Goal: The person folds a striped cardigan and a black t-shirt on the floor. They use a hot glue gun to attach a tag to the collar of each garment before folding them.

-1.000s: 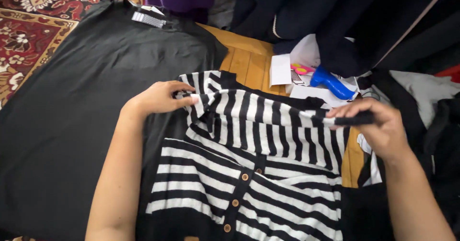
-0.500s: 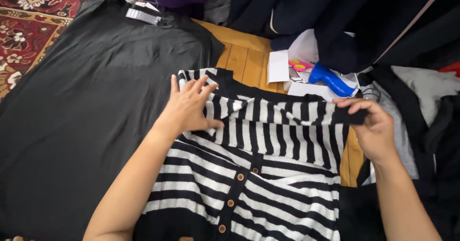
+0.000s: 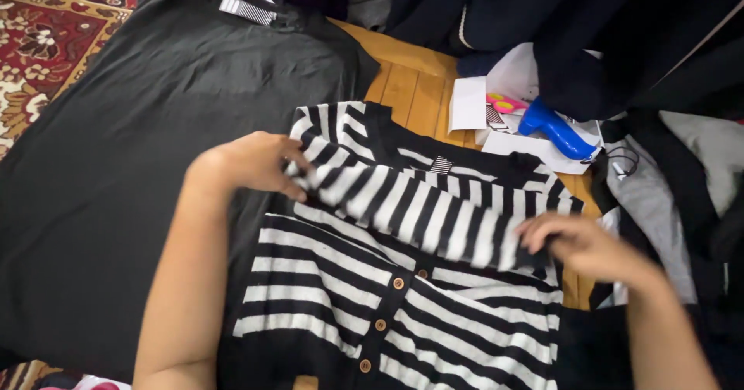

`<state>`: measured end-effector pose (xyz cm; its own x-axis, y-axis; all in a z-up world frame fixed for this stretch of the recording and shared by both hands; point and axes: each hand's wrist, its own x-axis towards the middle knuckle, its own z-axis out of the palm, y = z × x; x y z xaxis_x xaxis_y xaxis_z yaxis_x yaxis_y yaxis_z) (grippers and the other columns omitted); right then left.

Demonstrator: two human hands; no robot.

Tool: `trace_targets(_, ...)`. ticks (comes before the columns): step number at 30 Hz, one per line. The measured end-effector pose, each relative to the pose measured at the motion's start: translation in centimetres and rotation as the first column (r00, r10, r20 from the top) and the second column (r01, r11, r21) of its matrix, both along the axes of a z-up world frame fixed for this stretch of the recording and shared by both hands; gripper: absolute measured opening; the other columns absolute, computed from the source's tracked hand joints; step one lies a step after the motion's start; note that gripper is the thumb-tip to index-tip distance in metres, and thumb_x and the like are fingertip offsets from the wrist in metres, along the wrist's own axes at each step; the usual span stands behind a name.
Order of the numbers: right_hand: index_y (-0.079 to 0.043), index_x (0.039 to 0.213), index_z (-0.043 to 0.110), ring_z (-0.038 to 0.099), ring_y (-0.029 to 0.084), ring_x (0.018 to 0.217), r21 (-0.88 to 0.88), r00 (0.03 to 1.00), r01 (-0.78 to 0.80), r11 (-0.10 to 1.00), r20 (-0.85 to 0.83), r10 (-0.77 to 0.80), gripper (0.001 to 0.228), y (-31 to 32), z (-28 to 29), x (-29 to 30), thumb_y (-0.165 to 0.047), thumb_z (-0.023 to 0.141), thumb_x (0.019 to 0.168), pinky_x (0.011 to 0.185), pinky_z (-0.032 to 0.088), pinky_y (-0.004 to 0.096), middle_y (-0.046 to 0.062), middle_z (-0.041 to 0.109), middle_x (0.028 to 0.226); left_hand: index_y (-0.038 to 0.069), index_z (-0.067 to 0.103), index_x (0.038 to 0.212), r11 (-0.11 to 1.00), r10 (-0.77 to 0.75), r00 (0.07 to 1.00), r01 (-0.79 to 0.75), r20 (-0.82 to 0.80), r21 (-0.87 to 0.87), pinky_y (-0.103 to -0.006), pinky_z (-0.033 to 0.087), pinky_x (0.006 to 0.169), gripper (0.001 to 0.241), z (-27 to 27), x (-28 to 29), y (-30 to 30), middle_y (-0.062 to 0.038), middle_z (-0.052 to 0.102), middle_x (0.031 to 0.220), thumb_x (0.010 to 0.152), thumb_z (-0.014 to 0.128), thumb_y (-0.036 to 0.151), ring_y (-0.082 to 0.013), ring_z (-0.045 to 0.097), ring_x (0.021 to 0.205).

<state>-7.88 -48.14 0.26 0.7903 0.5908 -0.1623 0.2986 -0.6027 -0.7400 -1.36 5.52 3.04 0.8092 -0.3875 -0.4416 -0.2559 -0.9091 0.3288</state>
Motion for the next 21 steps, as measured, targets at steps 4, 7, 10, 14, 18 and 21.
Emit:
trace_targets(4, -0.015, 0.075, 0.077, 0.073, 0.015, 0.126, -0.277, 0.977, 0.098, 0.956, -0.158, -0.145, 0.041, 4.5, 0.8, -1.3, 0.010, 0.045, 0.075, 0.115, 0.047, 0.034, -0.002, 0.085, 0.120, 0.035, 0.088, 0.100, 0.985, 0.142, 0.988, -0.148, -0.067, -0.091, -0.0303, 0.043, 0.112, 0.042, -1.0, 0.8, 0.3, 0.002, 0.058, 0.151, 0.070, 0.078, 0.062, -0.0189, 0.061, 0.131)
trace_targets(7, -0.021, 0.091, 0.073, 0.072, 0.011, 0.113, -0.274, 0.965, 0.245, 0.930, -0.023, -0.261, 0.009, 5.4, -0.1, -1.5, -0.018, 0.065, 0.092, 0.102, 0.054, 0.033, -0.005, 0.073, 0.129, 0.006, 0.076, 0.110, 0.938, 0.198, 0.849, -0.019, 0.489, -0.347, -0.0459, 0.047, 0.101, 0.040, -6.2, 2.6, -0.3, -0.015, 0.067, 0.128, 0.097, 0.066, 0.042, -0.0340, 0.067, 0.110)
trace_targets(10, -0.011, 0.118, 0.072, 0.076, 0.033, 0.089, -0.217, 0.897, 0.442, 0.870, 0.117, -0.427, 0.044, 6.2, -1.2, -1.5, -0.017, 0.086, 0.077, 0.080, 0.062, 0.042, 0.017, 0.076, 0.091, 0.017, 0.070, 0.122, 0.976, 0.198, 0.806, -0.111, 0.558, -0.185, -0.0495, 0.056, 0.092, 0.043, -6.7, 2.6, -1.8, -0.007, 0.065, 0.134, 0.089, 0.073, 0.044, -0.0372, 0.072, 0.106)
trace_targets(14, -0.016, 0.116, 0.074, 0.077, 0.030, 0.095, -0.380, 0.911, 0.369, 0.848, -0.032, -0.411, 0.040, 5.7, -1.0, -1.8, -0.032, 0.084, 0.081, 0.089, 0.059, 0.044, 0.015, 0.080, 0.096, 0.015, 0.072, 0.111, 0.966, 0.232, 0.844, -0.142, 0.484, -0.214, -0.0492, 0.056, 0.089, 0.042, -8.1, 3.3, -1.2, -0.010, 0.066, 0.113, 0.089, 0.072, 0.051, -0.0409, 0.070, 0.102)
trace_targets(18, -0.014, 0.089, 0.081, 0.059, 0.009, 0.064, -0.384, 0.938, 0.253, 0.888, -0.129, -0.323, 0.024, 1.6, 0.7, -0.8, -0.038, 0.078, 0.084, 0.063, 0.049, 0.026, -0.005, 0.074, 0.077, 0.010, 0.065, 0.119, 0.860, 0.312, 0.707, 0.074, 0.634, -0.505, -0.0445, 0.051, 0.088, 0.030, -4.7, 2.0, -2.7, -0.010, 0.050, 0.113, 0.096, 0.075, 0.027, -0.0273, 0.059, 0.103)
trace_targets(21, -0.011, 0.081, 0.079, 0.069, 0.011, 0.066, -0.458, 0.898, 0.224, 0.860, -0.246, -0.364, 0.024, 1.0, 1.6, -1.0, -0.033, 0.077, 0.088, 0.062, 0.055, 0.025, -0.002, 0.077, 0.075, 0.011, 0.055, 0.137, 0.906, 0.351, 0.737, -0.111, 0.577, -0.409, -0.0513, 0.056, 0.080, 0.059, -5.1, 1.7, -3.1, -0.012, 0.049, 0.134, 0.092, 0.073, 0.043, -0.0333, 0.061, 0.114)
